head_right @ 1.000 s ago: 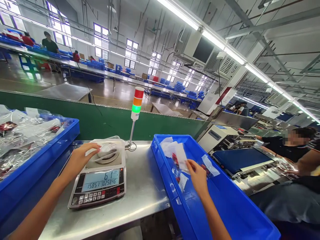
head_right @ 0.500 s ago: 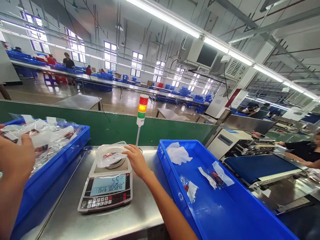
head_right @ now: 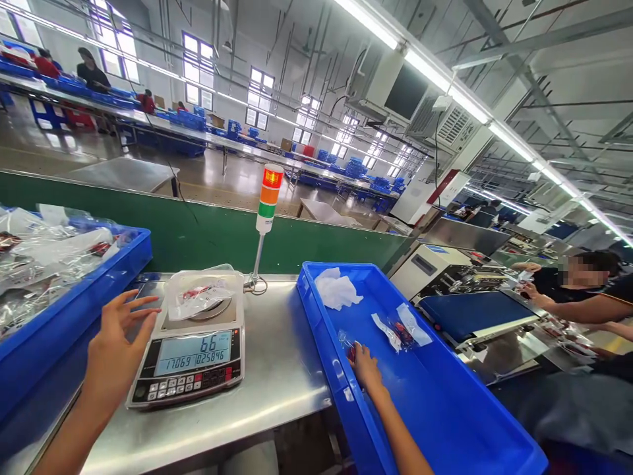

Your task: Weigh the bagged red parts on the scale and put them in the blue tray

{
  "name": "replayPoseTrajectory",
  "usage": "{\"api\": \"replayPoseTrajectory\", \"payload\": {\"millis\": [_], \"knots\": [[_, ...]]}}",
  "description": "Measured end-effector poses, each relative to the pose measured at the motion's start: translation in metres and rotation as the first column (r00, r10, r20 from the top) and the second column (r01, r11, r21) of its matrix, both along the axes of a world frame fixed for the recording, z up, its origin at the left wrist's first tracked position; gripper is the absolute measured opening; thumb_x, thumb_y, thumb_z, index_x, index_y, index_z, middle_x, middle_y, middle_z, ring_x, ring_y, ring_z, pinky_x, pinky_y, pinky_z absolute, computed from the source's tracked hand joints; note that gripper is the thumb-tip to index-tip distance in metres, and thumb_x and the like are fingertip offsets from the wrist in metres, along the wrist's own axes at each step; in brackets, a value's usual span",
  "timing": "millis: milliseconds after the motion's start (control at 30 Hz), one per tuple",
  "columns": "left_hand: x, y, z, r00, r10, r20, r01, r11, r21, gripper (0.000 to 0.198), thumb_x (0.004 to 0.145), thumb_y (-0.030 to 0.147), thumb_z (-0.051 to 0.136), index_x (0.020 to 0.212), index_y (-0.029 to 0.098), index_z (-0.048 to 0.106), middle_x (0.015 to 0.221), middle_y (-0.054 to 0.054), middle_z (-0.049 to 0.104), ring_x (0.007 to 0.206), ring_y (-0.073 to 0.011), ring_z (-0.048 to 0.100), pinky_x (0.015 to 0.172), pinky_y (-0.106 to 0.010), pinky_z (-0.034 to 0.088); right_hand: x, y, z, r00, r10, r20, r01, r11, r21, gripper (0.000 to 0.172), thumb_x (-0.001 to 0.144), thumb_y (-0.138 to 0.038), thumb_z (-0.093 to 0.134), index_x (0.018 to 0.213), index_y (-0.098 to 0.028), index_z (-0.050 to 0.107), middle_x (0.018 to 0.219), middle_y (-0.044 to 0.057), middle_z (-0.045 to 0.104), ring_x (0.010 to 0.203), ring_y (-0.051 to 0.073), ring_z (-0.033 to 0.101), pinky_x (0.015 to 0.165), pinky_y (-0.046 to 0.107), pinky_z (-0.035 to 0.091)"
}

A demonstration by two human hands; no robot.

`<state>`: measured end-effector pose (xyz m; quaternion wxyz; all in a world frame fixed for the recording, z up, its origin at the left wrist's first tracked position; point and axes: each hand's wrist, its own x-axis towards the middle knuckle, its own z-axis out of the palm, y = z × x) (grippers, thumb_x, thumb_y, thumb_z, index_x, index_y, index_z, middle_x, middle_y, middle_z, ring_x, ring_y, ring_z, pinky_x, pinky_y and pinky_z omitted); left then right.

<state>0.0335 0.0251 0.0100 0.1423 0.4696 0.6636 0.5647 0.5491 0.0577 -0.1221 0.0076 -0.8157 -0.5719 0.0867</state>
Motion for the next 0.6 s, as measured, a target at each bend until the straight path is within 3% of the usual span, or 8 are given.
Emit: {"api": "replayPoseTrajectory", "payload": {"millis": [167,267,367,500,600], "knots": [[0.005,0.007,-0.005,0.983,-0.064,-0.17,0.065,0.998,0.006,0.047,0.087,0.051,0.047,0.126,0.024,0.053,0.12,-0.009,0.073,0.102,-0.0284,0.073,0.091,-0.045,0.056,0.0,0.0,0.006,0.998,0.055,-0.034,-0.053,0.997,0.063,0.048,0.086,-0.026,0.057,0.133,-0.016,0.063,0.133,0.016,0.068,0.119,0.029,0.068,0.097,0.035,0.05],[0.001,0.016,-0.008,0.917,-0.137,-0.374,0.148,0.989,0.001,0.038,0.094,0.048,0.04,0.116,0.023,0.06,0.115,-0.009,0.074,0.105,-0.0281,0.071,0.091,-0.043,0.055,0.008,0.0,0.016,0.997,0.052,-0.051,-0.046,0.993,0.11,0.047,0.084,-0.029,0.057,0.128,-0.017,0.065,0.127,0.014,0.071,0.117,0.029,0.069,0.093,0.036,0.052],[0.003,0.026,-0.011,0.856,-0.203,-0.475,0.222,0.975,-0.018,0.039,0.097,0.045,0.037,0.114,0.022,0.064,0.118,-0.009,0.073,0.114,-0.0292,0.067,0.098,-0.045,0.054,0.021,-0.004,0.027,0.994,0.008,-0.111,0.017,0.974,0.227,0.049,0.079,-0.033,0.056,0.124,-0.018,0.068,0.127,0.014,0.072,0.117,0.031,0.068,0.092,0.039,0.053],[0.016,0.041,-0.014,0.804,-0.27,-0.529,0.286,0.957,-0.053,0.04,0.096,0.042,0.042,0.119,0.019,0.064,0.124,-0.011,0.07,0.124,-0.0301,0.061,0.104,-0.047,0.052,0.034,-0.015,0.05,0.95,-0.03,-0.309,0.17,0.884,0.436,0.053,0.069,-0.046,0.057,0.113,-0.019,0.073,0.123,0.013,0.074,0.119,0.036,0.066,0.099,0.047,0.051],[0.028,0.05,-0.015,0.774,-0.301,-0.557,0.311,0.947,-0.08,0.039,0.092,0.039,0.046,0.12,0.018,0.065,0.128,-0.014,0.069,0.127,-0.033,0.058,0.106,-0.051,0.05,0.024,-0.027,0.08,0.9,-0.015,-0.435,0.274,0.797,0.538,0.062,0.068,-0.058,0.061,0.115,-0.019,0.073,0.127,0.012,0.073,0.122,0.037,0.064,0.105,0.05,0.047]]}}
